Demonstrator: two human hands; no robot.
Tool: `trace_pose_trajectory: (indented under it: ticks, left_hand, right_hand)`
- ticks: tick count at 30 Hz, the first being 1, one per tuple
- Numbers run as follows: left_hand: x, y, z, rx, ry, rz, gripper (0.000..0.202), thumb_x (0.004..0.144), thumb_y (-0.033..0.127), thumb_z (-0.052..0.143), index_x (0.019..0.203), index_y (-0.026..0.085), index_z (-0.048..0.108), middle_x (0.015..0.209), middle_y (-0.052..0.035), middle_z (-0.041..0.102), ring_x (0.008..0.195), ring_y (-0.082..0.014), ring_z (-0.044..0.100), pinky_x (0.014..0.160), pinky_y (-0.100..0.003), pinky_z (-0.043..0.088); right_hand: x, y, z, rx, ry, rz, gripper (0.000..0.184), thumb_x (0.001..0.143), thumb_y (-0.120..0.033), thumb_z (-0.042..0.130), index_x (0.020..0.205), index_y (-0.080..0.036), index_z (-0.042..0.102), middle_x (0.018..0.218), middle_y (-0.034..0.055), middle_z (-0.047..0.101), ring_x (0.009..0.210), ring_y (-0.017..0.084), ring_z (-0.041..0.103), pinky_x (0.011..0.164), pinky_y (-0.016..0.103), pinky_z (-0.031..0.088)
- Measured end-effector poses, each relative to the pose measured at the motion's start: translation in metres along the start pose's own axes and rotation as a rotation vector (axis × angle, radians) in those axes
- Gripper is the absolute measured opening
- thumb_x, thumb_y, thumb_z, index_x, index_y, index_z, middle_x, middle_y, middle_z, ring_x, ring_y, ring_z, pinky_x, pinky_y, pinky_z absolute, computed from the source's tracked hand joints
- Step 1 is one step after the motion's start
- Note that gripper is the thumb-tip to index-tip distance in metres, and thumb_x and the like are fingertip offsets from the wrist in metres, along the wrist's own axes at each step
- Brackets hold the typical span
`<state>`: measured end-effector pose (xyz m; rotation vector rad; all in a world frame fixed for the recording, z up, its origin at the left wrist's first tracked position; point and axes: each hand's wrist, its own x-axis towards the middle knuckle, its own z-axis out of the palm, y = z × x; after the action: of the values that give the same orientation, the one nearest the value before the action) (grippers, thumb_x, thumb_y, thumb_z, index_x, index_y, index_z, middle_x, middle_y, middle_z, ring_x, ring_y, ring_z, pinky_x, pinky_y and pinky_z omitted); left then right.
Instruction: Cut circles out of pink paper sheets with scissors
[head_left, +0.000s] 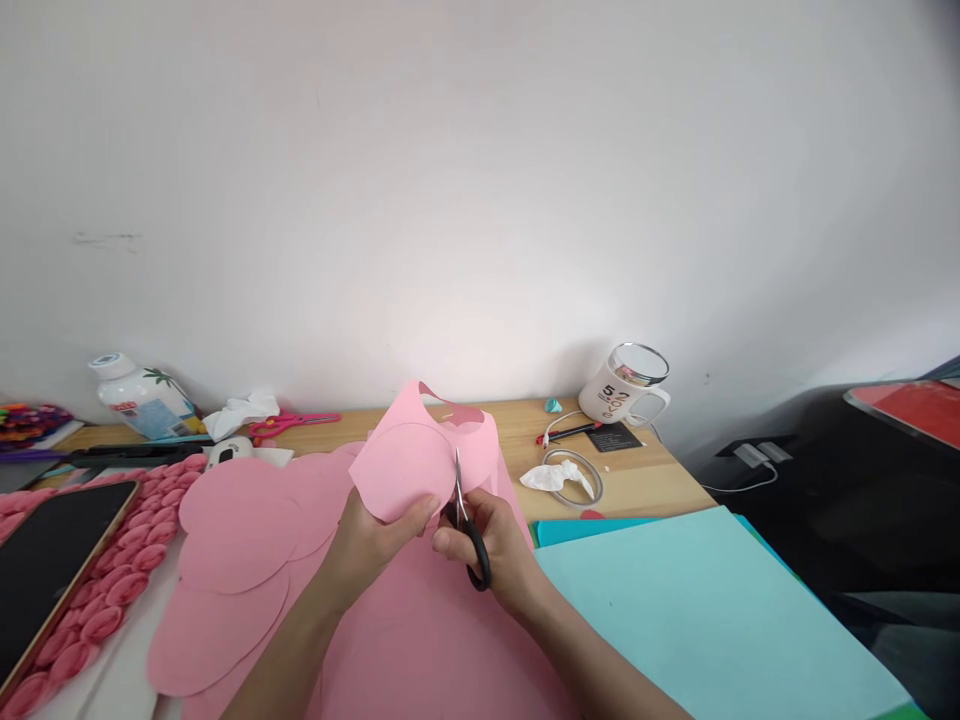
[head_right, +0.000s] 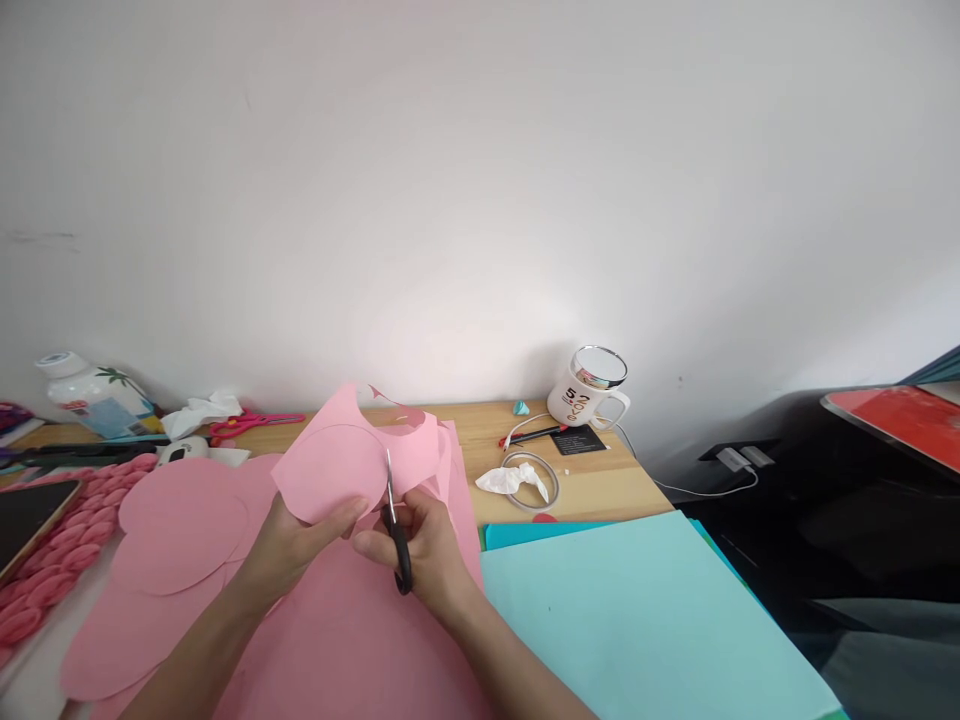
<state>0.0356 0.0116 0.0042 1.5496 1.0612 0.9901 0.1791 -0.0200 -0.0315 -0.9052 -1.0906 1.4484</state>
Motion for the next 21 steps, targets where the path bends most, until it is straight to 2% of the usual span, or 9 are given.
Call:
trace_pose_trajectory:
  ticks: [8, 15, 21]
  left_hand:
    - [0.001, 0.003, 0.000, -0.007, -0.015, -0.019, 0.013, 0.072, 0.028, 0.062, 0.080, 0.018, 0.058, 0.067, 0.0009, 0.061, 0.062, -0.0152, 0.057, 0.051, -0.024, 0.046]
    - [-0.003, 0.011, 0.007, -0.047, 0.100, -0.023, 0.014, 0.068, 0.031, 0.062, 0.069, 0.018, 0.056, 0.060, 0.0013, 0.058, 0.057, -0.0151, 0.056, 0.048, -0.025, 0.045]
    - [-0.002, 0.007, 0.005, -0.024, 0.141, -0.024, 0.017, 0.066, 0.031, 0.063, 0.076, 0.017, 0.060, 0.069, -0.0020, 0.065, 0.062, -0.0164, 0.059, 0.047, -0.024, 0.044]
  right_hand:
    - [-0.001, 0.002, -0.001, -0.021, 0.020, 0.008, 0.038, 0.058, -0.039, 0.079, 0.075, -0.016, 0.055, 0.055, -0.0045, 0.050, 0.050, 0.009, 0.040, 0.046, 0.021, 0.032]
    - [0.001, 0.003, -0.001, -0.024, 0.047, 0.053, 0.039, 0.057, -0.041, 0.079, 0.075, -0.017, 0.055, 0.052, -0.0047, 0.051, 0.046, 0.010, 0.046, 0.044, 0.022, 0.036]
    - [0.001, 0.005, -0.001, -0.012, 0.046, 0.057, 0.037, 0.057, -0.039, 0.079, 0.076, -0.016, 0.057, 0.051, -0.0053, 0.051, 0.044, 0.009, 0.047, 0.042, 0.020, 0.037]
